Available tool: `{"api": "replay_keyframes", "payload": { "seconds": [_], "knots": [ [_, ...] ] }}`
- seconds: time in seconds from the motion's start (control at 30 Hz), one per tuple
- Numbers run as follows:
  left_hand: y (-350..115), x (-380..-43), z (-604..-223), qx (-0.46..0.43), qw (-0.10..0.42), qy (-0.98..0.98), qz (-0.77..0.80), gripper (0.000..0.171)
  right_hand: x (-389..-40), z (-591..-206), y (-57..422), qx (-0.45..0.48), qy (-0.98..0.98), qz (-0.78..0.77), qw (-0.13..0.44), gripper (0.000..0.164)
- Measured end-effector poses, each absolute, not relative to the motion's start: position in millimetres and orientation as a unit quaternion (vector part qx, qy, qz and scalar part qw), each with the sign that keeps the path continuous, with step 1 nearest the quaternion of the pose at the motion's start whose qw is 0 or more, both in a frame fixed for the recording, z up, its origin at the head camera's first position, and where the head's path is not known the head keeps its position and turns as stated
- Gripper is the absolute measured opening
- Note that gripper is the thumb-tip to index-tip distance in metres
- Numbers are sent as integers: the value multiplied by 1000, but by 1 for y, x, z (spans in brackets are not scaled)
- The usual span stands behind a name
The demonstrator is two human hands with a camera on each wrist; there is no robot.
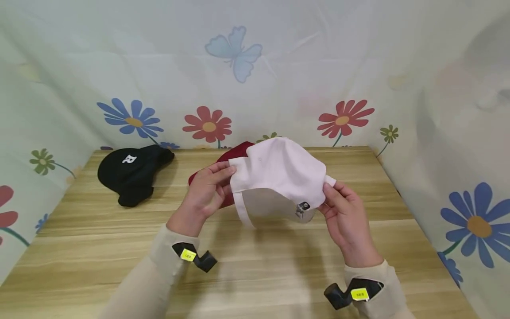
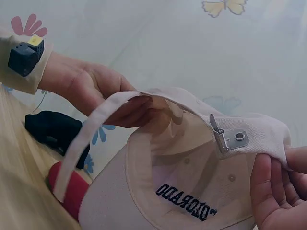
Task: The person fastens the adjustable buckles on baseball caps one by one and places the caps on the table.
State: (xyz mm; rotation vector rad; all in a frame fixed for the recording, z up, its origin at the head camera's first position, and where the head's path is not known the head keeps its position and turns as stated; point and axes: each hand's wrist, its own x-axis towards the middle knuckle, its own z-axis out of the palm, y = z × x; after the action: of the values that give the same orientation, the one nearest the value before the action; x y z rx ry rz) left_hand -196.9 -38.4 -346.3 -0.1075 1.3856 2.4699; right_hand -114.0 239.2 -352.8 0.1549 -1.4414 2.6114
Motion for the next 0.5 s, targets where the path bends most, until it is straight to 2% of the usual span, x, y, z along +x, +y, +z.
{"api": "replay_keyframes", "payload": {
  "seconds": [0.3, 0.5],
  "knots": [
    [-64, -222, -314, 38, 85, 461, 883, 10, -164, -319, 218, 128, -455, 877, 88, 13],
    [-91, -236, -308, 91, 51, 463, 880, 16, -192, -324, 195, 201, -421, 881, 81, 14]
  ]
}}
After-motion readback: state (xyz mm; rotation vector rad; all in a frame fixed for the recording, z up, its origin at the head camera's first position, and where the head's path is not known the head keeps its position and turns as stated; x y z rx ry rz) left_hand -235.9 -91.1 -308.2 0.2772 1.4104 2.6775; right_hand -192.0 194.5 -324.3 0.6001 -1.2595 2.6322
